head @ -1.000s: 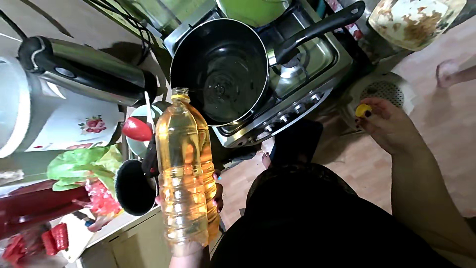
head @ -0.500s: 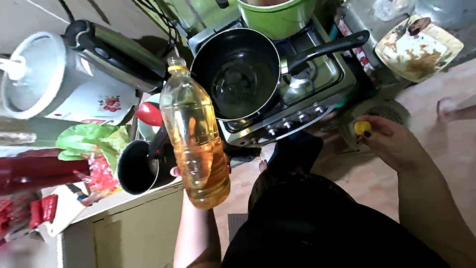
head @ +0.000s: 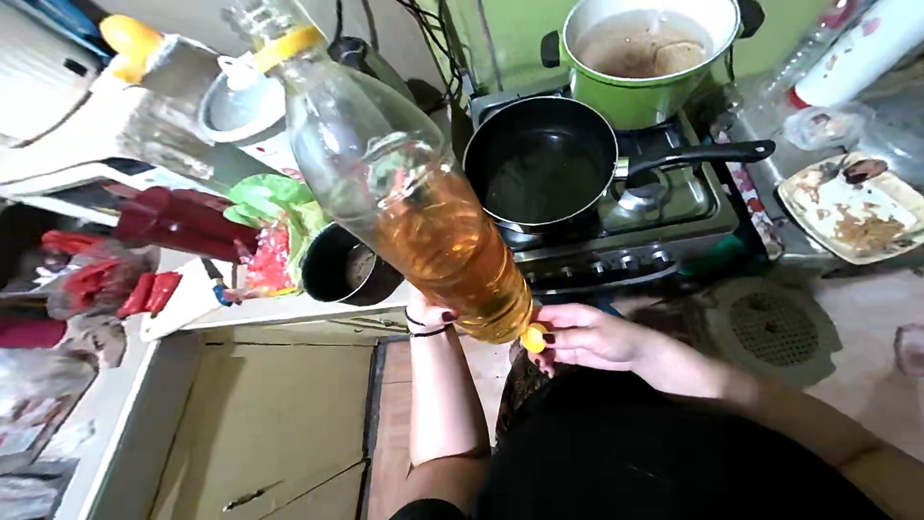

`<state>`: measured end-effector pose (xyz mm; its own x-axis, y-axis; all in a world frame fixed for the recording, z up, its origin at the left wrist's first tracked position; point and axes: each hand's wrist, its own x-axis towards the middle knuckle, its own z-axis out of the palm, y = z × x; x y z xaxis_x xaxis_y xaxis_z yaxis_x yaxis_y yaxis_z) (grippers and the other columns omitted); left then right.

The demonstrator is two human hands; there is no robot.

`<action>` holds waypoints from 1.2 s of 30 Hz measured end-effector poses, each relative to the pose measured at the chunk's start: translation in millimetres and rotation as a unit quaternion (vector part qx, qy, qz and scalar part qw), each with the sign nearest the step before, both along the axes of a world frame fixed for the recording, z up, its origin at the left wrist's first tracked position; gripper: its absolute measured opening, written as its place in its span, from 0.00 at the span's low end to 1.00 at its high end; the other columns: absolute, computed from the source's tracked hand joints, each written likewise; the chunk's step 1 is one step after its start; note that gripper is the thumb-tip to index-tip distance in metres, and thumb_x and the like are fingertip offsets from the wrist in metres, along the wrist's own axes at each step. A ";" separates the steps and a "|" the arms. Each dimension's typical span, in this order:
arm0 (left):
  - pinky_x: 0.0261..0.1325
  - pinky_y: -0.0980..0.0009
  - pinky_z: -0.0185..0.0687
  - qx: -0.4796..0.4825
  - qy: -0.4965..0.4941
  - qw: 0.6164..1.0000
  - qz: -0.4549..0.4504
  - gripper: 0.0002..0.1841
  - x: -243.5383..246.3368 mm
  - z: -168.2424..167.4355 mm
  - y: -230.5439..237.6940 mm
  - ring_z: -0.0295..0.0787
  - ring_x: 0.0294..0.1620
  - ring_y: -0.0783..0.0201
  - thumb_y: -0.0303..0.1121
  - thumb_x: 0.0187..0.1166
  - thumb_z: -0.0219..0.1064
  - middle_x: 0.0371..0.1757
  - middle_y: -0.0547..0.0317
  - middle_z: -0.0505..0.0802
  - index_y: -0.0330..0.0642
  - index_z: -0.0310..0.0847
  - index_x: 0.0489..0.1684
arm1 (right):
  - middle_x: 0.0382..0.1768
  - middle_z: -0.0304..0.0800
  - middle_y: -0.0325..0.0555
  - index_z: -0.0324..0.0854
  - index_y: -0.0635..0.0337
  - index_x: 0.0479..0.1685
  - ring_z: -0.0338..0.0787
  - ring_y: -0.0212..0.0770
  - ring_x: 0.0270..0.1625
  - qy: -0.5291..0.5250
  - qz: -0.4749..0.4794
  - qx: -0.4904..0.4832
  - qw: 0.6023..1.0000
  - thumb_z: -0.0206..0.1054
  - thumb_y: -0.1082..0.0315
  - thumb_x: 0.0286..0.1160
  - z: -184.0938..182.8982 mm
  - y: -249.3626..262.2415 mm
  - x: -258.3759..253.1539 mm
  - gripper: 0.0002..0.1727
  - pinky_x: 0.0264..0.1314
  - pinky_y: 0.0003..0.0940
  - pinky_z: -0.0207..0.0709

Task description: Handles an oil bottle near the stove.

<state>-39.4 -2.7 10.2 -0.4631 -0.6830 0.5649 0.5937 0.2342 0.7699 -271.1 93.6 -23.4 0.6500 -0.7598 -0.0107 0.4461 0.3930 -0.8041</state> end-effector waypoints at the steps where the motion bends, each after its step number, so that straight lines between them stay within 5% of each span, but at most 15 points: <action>1: 0.58 0.90 0.82 -0.060 -0.032 0.997 0.033 0.15 4.8 4.1 0.3 0.89 0.53 0.92 0.46 0.70 0.78 0.51 0.88 0.97 0.70 0.91 0.55 | 0.50 0.90 0.37 0.74 0.57 0.71 0.91 0.33 0.47 -0.008 0.013 -0.002 1.000 0.53 0.70 0.88 3.0 -4.8 4.1 0.17 0.54 0.33 0.87; 10: 0.64 0.83 0.85 -0.179 -0.114 0.969 0.129 0.23 59.4 31.9 19.4 0.88 0.60 0.89 0.45 0.70 0.80 0.59 0.88 0.94 0.70 0.86 0.66 | 0.49 0.92 0.37 0.76 0.59 0.72 0.90 0.31 0.47 -0.019 0.070 -0.031 0.997 0.50 0.69 0.88 23.1 -38.9 35.9 0.19 0.56 0.30 0.86; 17: 0.65 0.83 0.84 -0.178 -0.118 0.965 0.150 0.22 87.9 41.0 38.6 0.88 0.60 0.87 0.43 0.71 0.79 0.60 0.86 0.94 0.68 0.86 0.66 | 0.48 0.93 0.39 0.79 0.58 0.68 0.92 0.34 0.48 -0.043 0.130 -0.035 0.990 0.51 0.71 0.89 24.9 -44.7 60.0 0.17 0.57 0.32 0.87; 24: 0.53 0.86 0.85 0.110 0.011 0.962 0.248 0.14 74.2 23.9 72.1 0.93 0.46 0.83 0.45 0.57 0.83 0.41 0.75 0.98 0.56 0.94 0.39 | 0.52 0.91 0.41 0.70 0.60 0.72 0.94 0.36 0.49 -0.064 0.184 -0.018 0.981 0.51 0.76 0.85 5.2 -38.3 65.5 0.19 0.55 0.35 0.90; 27: 0.50 0.84 0.86 0.241 0.052 0.939 0.238 0.07 72.8 12.6 65.6 0.94 0.42 0.78 0.37 0.65 0.75 0.37 0.65 0.97 0.47 0.92 0.34 | 0.57 0.89 0.44 0.62 0.60 0.79 0.93 0.36 0.49 -0.052 0.199 0.001 0.979 0.49 0.79 0.79 -4.2 -37.5 68.5 0.27 0.53 0.35 0.90; 29: 0.56 0.80 0.87 0.301 0.030 0.939 0.165 0.19 87.9 -11.6 50.9 0.93 0.51 0.73 0.48 0.61 0.80 0.46 0.61 0.96 0.47 0.91 0.45 | 0.59 0.89 0.46 0.52 0.61 0.87 0.94 0.35 0.49 -0.029 0.210 -0.002 0.977 0.48 0.80 0.74 -10.8 -40.4 70.3 0.35 0.55 0.35 0.90; 30: 0.58 0.78 0.86 0.309 0.015 0.942 0.128 0.23 92.4 -20.8 43.5 0.92 0.54 0.73 0.49 0.58 0.83 0.49 0.61 0.96 0.48 0.90 0.48 | 0.56 0.90 0.45 0.56 0.64 0.84 0.94 0.34 0.48 -0.001 0.211 -0.010 0.977 0.47 0.80 0.75 -12.2 -41.9 70.3 0.32 0.55 0.34 0.90; 32: 0.59 0.84 0.85 0.309 -0.007 0.948 0.079 0.16 83.0 -14.3 37.3 0.93 0.53 0.80 0.45 0.60 0.81 0.47 0.69 0.98 0.53 0.94 0.45 | 0.46 0.92 0.42 0.74 0.70 0.61 0.92 0.28 0.45 0.074 0.212 -0.048 0.973 0.50 0.78 0.78 -17.2 -44.3 71.0 0.16 0.53 0.29 0.87; 33: 0.63 0.86 0.82 0.293 -0.014 0.956 0.003 0.16 84.1 -14.2 30.4 0.91 0.57 0.84 0.43 0.66 0.79 0.52 0.74 0.98 0.57 0.95 0.52 | 0.44 0.92 0.43 0.79 0.72 0.53 0.90 0.26 0.44 0.112 0.212 -0.078 0.968 0.52 0.77 0.81 -22.1 -46.0 71.7 0.12 0.52 0.28 0.85; 36: 0.67 0.86 0.80 0.279 -0.036 0.947 -0.157 0.22 87.7 -23.3 5.0 0.88 0.62 0.86 0.39 0.69 0.76 0.61 0.79 0.95 0.61 0.89 0.66 | 0.49 0.89 0.59 0.81 0.80 0.55 0.88 0.36 0.52 0.202 0.218 -0.123 0.947 0.56 0.78 0.85 -22.5 -53.8 72.2 0.13 0.61 0.36 0.80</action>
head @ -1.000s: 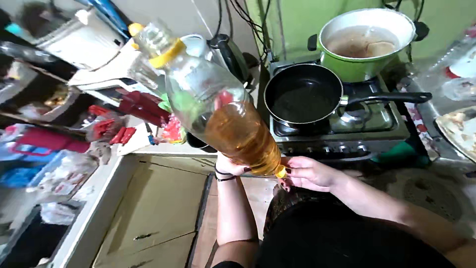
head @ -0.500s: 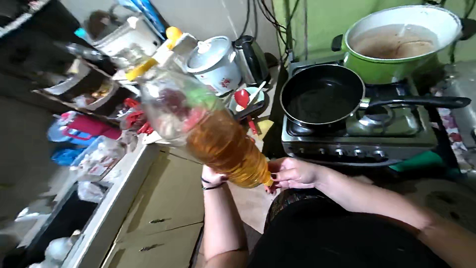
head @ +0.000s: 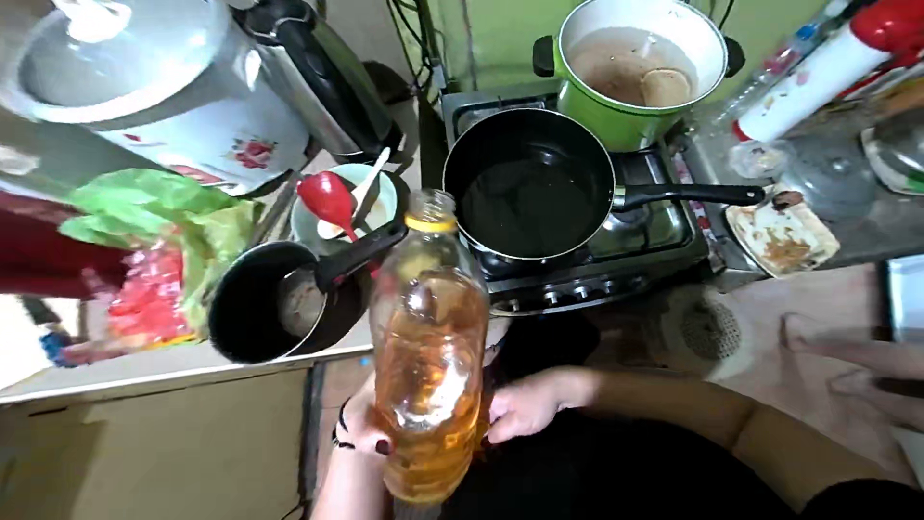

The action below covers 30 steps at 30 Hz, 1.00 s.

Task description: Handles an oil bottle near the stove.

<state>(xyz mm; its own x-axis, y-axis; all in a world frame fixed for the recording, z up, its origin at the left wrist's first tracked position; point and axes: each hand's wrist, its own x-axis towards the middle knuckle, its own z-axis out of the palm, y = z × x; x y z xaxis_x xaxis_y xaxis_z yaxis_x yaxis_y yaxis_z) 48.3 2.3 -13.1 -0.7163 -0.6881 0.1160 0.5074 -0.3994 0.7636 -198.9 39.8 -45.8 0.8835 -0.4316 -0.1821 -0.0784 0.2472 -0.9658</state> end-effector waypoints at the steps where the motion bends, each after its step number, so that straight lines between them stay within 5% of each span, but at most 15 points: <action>1: 0.70 0.84 0.80 -0.012 0.014 0.998 -0.056 0.27 2.2 -9.5 -11.1 0.86 0.67 0.85 0.41 0.72 0.77 0.67 0.79 0.92 0.62 0.83 0.74 | 0.52 0.89 0.62 0.80 0.81 0.59 0.88 0.36 0.56 -0.007 -0.010 -0.014 1.000 0.56 0.79 0.85 0.0 -1.9 0.7 0.14 0.64 0.34 0.80; 7: 0.72 0.78 0.81 0.042 0.041 0.986 -0.154 0.33 12.8 -43.9 -49.4 0.85 0.71 0.78 0.44 0.70 0.79 0.72 0.73 0.90 0.61 0.77 0.80 | 0.59 0.90 0.65 0.79 0.79 0.66 0.89 0.42 0.63 0.048 -0.073 -0.009 0.996 0.67 0.76 0.81 4.6 -16.4 15.5 0.19 0.72 0.36 0.78; 12: 0.71 0.83 0.79 0.026 0.020 0.982 -0.188 0.33 17.6 -47.0 -74.8 0.84 0.69 0.85 0.45 0.74 0.76 0.72 0.80 0.89 0.65 0.73 0.83 | 0.56 0.90 0.53 0.78 0.75 0.67 0.87 0.28 0.57 -0.002 -0.084 0.105 0.991 0.69 0.73 0.79 -8.3 -25.4 25.6 0.20 0.66 0.28 0.80; 16: 0.69 0.85 0.79 0.051 0.006 0.979 -0.200 0.30 17.6 -44.0 -82.2 0.85 0.67 0.87 0.44 0.77 0.74 0.70 0.81 0.90 0.65 0.75 0.82 | 0.58 0.88 0.50 0.72 0.77 0.72 0.85 0.21 0.57 -0.041 -0.113 0.174 0.977 0.64 0.75 0.82 -1.8 -25.9 26.3 0.22 0.65 0.21 0.78; 19: 0.65 0.89 0.79 0.079 -0.038 0.983 -0.161 0.21 13.9 -26.9 -80.3 0.87 0.60 0.90 0.44 0.78 0.71 0.62 0.83 0.94 0.63 0.85 0.72 | 0.56 0.87 0.49 0.73 0.79 0.68 0.84 0.19 0.56 -0.097 -0.116 0.145 0.978 0.61 0.73 0.85 -12.9 -25.4 29.0 0.19 0.63 0.19 0.78; 26: 0.62 0.95 0.75 -0.003 -0.137 0.989 -0.060 0.14 15.2 -18.2 -75.7 0.85 0.56 0.98 0.43 0.80 0.67 0.55 0.91 0.95 0.67 0.91 0.61 | 0.49 0.88 0.55 0.79 0.80 0.60 0.84 0.26 0.49 -0.090 -0.126 0.102 0.983 0.57 0.67 0.91 -12.1 -26.2 25.5 0.19 0.56 0.24 0.78; 30: 0.65 0.96 0.71 -0.104 -0.166 0.981 -0.008 0.14 7.0 -11.7 -72.8 0.82 0.58 1.00 0.40 0.84 0.62 0.55 0.93 0.94 0.69 0.92 0.58 | 0.58 0.86 0.65 0.75 0.81 0.68 0.85 0.40 0.56 -0.036 -0.097 0.129 0.986 0.53 0.63 0.94 3.3 -30.0 16.8 0.24 0.63 0.36 0.78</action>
<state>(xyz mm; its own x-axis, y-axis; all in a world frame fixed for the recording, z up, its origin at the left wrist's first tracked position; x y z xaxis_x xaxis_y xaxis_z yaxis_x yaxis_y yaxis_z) 55.4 -70.5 -24.8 -0.7491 -0.6624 0.0112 0.2117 -0.2233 0.9515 -182.0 9.7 -42.5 0.8029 -0.5419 -0.2483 0.0608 0.4889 -0.8702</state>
